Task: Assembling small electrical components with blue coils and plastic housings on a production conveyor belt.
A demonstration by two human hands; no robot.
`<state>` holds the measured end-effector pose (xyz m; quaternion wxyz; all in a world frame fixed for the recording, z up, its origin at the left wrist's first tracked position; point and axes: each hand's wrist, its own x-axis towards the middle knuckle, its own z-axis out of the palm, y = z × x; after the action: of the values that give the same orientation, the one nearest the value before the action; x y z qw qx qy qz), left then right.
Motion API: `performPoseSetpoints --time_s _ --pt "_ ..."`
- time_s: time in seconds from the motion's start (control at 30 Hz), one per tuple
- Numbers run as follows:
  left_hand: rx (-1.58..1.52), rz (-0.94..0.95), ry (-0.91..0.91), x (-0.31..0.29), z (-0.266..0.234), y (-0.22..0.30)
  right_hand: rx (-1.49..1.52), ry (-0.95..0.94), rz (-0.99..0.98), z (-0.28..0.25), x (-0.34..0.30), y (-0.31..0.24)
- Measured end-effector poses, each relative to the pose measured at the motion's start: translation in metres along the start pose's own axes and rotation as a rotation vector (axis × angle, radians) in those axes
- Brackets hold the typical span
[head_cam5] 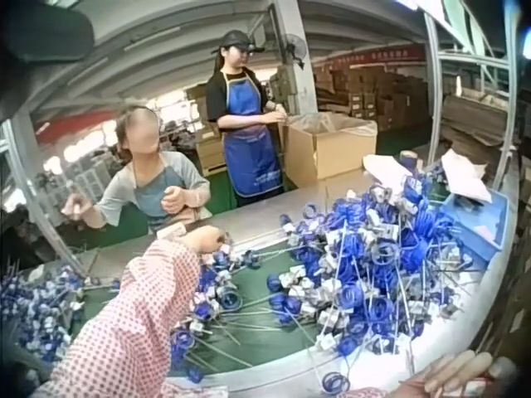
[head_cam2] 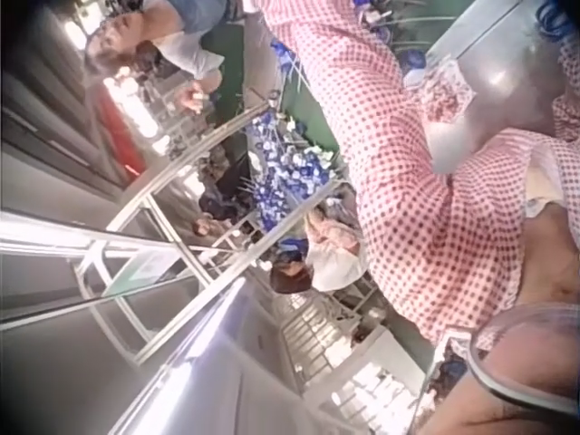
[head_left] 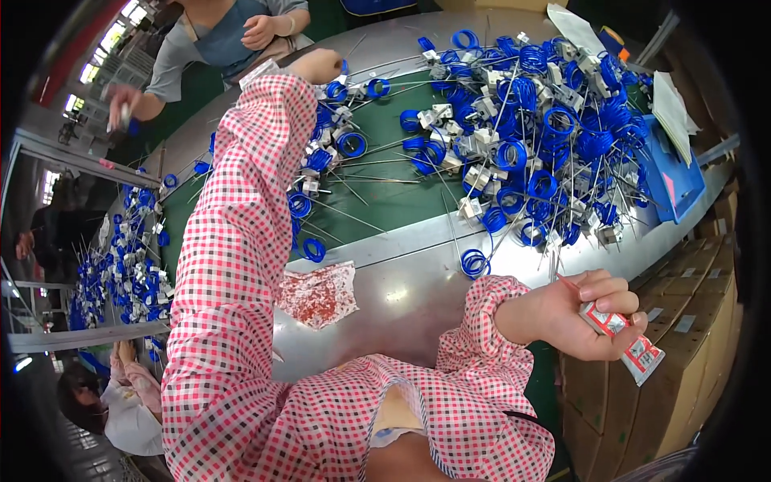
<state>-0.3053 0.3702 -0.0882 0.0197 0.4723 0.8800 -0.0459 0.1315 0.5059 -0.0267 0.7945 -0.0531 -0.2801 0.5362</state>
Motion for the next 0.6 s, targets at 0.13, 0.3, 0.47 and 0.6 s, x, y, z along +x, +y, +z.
performPoseSetpoints --time_s 0.13,0.3,0.47,0.6 --pt "-0.113 -0.018 0.046 -0.008 0.013 0.000 -0.043 -0.031 -0.003 0.006 -0.005 0.004" --pt "-0.093 -0.060 -0.015 0.017 0.031 0.011 -0.104 -0.072 0.000 0.010 -0.017 0.013" --pt "0.088 -0.249 -0.173 0.035 0.072 0.056 -0.175 -0.092 0.007 0.008 -0.017 0.014" --pt "0.239 -0.343 -0.010 0.029 0.086 0.039 -0.200 -0.064 0.043 0.020 -0.024 0.016"
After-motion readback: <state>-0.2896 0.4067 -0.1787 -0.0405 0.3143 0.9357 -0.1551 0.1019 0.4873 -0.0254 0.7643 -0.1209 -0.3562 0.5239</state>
